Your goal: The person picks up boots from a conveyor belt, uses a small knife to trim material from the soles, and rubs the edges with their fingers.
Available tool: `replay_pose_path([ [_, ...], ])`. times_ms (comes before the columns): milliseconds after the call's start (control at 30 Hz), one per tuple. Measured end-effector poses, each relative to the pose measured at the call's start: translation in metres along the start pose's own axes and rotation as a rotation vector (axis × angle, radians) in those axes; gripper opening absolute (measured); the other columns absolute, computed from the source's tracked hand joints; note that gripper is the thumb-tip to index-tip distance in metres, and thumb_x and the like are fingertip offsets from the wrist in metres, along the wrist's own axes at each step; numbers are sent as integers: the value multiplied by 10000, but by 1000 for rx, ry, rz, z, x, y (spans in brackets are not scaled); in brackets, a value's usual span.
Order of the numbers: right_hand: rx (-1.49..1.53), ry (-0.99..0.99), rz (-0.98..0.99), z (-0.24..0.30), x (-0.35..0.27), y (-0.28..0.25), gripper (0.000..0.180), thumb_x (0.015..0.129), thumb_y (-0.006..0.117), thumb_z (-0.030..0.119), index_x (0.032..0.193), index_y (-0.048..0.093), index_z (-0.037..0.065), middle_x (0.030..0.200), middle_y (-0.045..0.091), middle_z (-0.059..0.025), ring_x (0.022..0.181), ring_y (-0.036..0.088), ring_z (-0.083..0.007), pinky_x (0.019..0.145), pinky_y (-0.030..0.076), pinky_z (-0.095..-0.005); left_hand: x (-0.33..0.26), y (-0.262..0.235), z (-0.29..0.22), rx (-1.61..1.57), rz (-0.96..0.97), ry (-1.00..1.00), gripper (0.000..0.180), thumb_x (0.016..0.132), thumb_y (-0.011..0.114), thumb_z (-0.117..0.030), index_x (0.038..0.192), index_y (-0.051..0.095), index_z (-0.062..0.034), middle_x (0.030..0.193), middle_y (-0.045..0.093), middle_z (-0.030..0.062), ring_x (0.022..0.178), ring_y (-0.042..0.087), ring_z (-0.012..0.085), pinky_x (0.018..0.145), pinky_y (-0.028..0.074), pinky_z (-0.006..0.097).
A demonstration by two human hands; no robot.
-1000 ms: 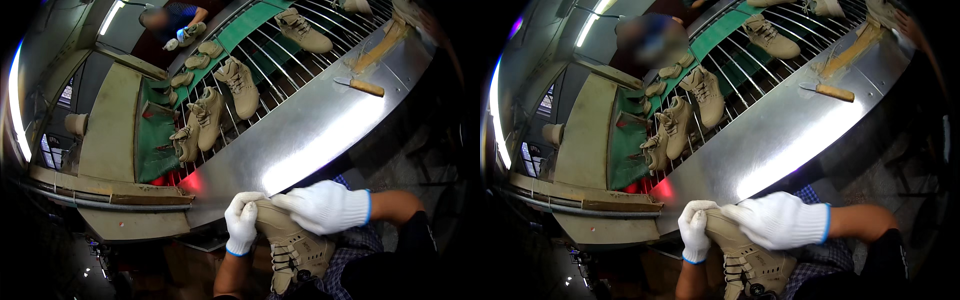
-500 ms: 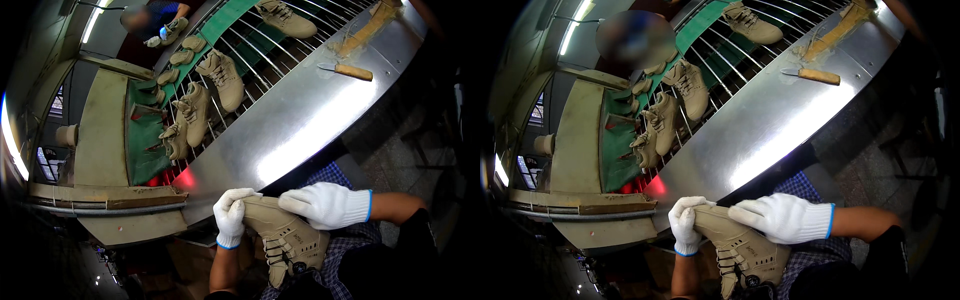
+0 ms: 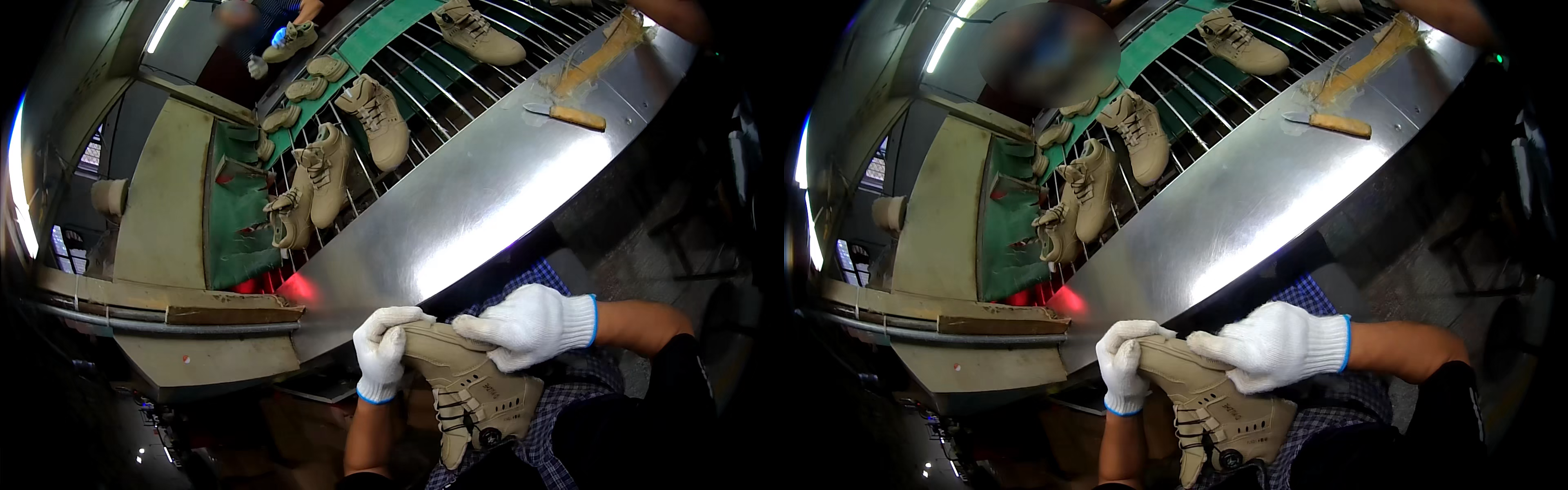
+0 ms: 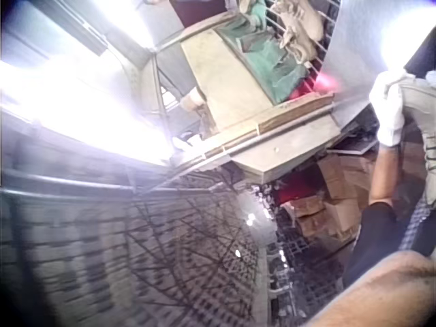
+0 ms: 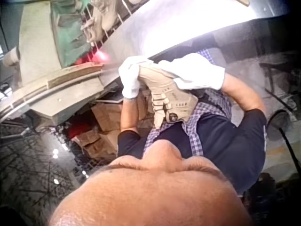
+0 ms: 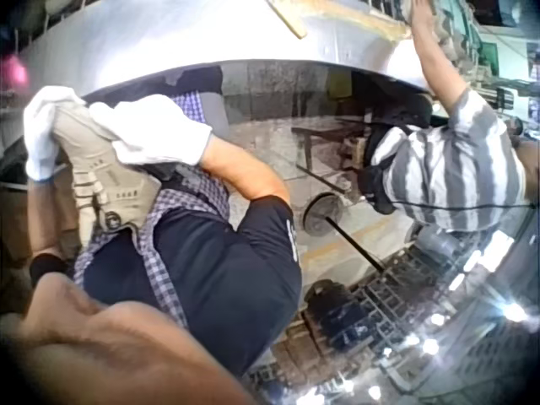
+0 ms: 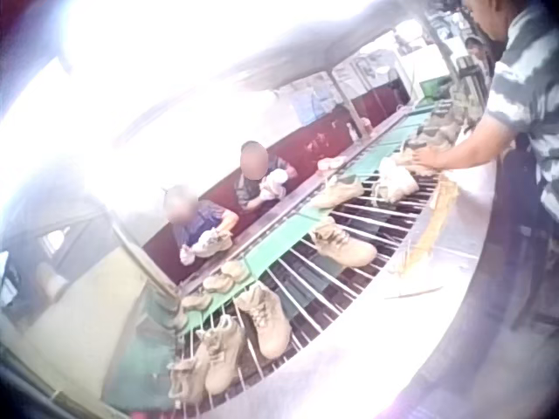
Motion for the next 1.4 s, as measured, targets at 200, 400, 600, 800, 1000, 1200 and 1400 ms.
replay_pose_path([
  [200,22,26,149,7,7,6,734,872,706,110,1542,436,-21,752,667,-98,555,668,-265,453,545,-371,-12,-8,3,-34,-42,30,354,1000,604,-196,1143,687,117,1047,784,276,959,778,318,902,642,417],
  [400,-16,-61,145,23,-8,20,774,872,716,129,1588,437,42,951,647,-181,621,669,-281,482,545,-389,-19,-10,3,148,-191,51,509,1055,428,-346,1025,677,97,919,772,276,832,756,318,820,617,404],
  [600,-8,75,115,25,-3,5,740,1000,717,485,1587,478,104,1243,685,-223,862,753,-356,717,633,-431,2,-6,-18,89,-101,71,461,1066,434,-221,1058,742,122,1017,791,240,923,767,300,903,601,377],
  [800,-119,358,204,25,62,-50,801,908,799,557,1540,566,125,1182,747,-197,1000,768,-363,886,625,-435,40,56,-28,-73,-127,136,425,1134,400,-253,1137,699,51,1063,729,141,962,679,204,905,558,336],
  [1000,288,533,-13,-3,13,-90,814,904,876,343,1551,517,4,1250,740,-177,1153,734,-262,1030,577,-407,44,101,1,-498,-186,-37,369,1148,494,-266,1260,668,40,1121,713,97,991,639,143,912,528,297],
  [1200,678,723,-665,-72,-84,-61,602,1013,680,395,1406,590,-54,1202,722,-173,1111,693,-234,1000,555,-366,-60,93,59,371,130,193,678,909,810,-202,1492,553,29,1393,657,266,1212,717,397,1032,604,433],
  [1400,800,663,-565,-72,-37,-16,462,945,623,271,1260,655,-66,1089,746,-185,995,722,-239,928,590,-359,-44,86,28,737,-8,423,658,834,807,-125,1435,584,24,1365,668,266,1004,763,359,838,650,406],
])
Point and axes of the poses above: each hand's wrist, its own x-axis towards the middle knuckle, its own y-axis out of the palm, z = x × y, the point moved 4 cm from there along x, towards the middle knuckle
